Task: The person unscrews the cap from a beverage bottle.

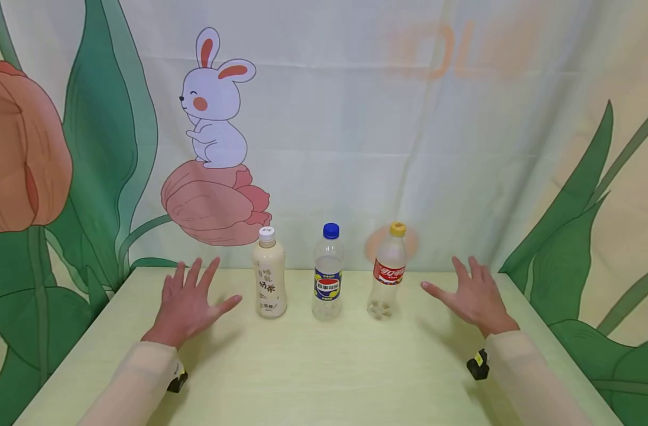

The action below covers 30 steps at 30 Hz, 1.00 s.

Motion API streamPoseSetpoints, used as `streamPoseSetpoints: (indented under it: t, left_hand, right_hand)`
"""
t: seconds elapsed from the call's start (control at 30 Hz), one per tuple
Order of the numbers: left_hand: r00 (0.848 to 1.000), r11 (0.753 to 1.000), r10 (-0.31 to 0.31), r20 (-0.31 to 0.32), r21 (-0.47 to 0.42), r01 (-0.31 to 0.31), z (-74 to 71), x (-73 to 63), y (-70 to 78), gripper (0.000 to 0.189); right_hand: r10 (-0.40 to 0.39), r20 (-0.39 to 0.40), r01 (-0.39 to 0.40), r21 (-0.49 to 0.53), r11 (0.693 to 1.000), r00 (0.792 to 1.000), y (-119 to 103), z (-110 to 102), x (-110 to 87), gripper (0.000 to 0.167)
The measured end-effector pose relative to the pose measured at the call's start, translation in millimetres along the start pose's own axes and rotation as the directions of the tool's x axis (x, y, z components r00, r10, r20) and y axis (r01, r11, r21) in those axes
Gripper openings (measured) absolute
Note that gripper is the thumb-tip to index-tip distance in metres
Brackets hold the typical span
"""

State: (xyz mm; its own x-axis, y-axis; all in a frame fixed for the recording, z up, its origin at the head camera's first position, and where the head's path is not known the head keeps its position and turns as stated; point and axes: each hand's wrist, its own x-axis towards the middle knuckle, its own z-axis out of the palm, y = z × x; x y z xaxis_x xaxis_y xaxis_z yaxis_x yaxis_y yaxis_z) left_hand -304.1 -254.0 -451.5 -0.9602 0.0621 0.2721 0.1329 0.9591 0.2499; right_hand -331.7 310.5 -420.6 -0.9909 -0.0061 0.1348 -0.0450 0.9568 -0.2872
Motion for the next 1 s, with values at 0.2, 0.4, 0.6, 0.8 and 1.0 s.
streamPoseSetpoints:
  t: [0.2,0.4,0.6,0.8,1.0]
  left_hand:
    - [0.998,0.997,0.046,-0.041,-0.054,-0.048,0.5,-6.3,2.6,0.097]
    - [0.996,0.987,0.071,-0.062,-0.14,-0.079,-0.4,-15.3,9.4,0.091]
    - [0.995,0.979,0.059,-0.083,-0.19,-0.074,2.1,-25.0,19.4,0.086]
    - [0.991,0.968,0.062,-0.119,-0.237,-0.089,4.5,-33.7,31.0,0.083]
    - [0.979,0.953,0.106,-0.172,-0.265,-0.15,5.9,-38.3,43.5,0.069]
  right_hand:
    - [-0.023,-0.02,0.025,0.108,0.994,1.0,-1,3,-6.9,0.116]
    - [-0.066,-0.055,0.075,0.168,0.983,0.996,-5,7,-15.1,0.101]
    - [-0.095,-0.084,0.111,0.221,0.969,0.992,-14,9,-26.5,0.086]
    - [-0.084,-0.107,0.11,0.269,0.957,0.991,-30,10,-37.9,0.081]
    - [-0.089,-0.177,0.146,0.344,0.928,0.98,-40,16,-46.4,0.067]
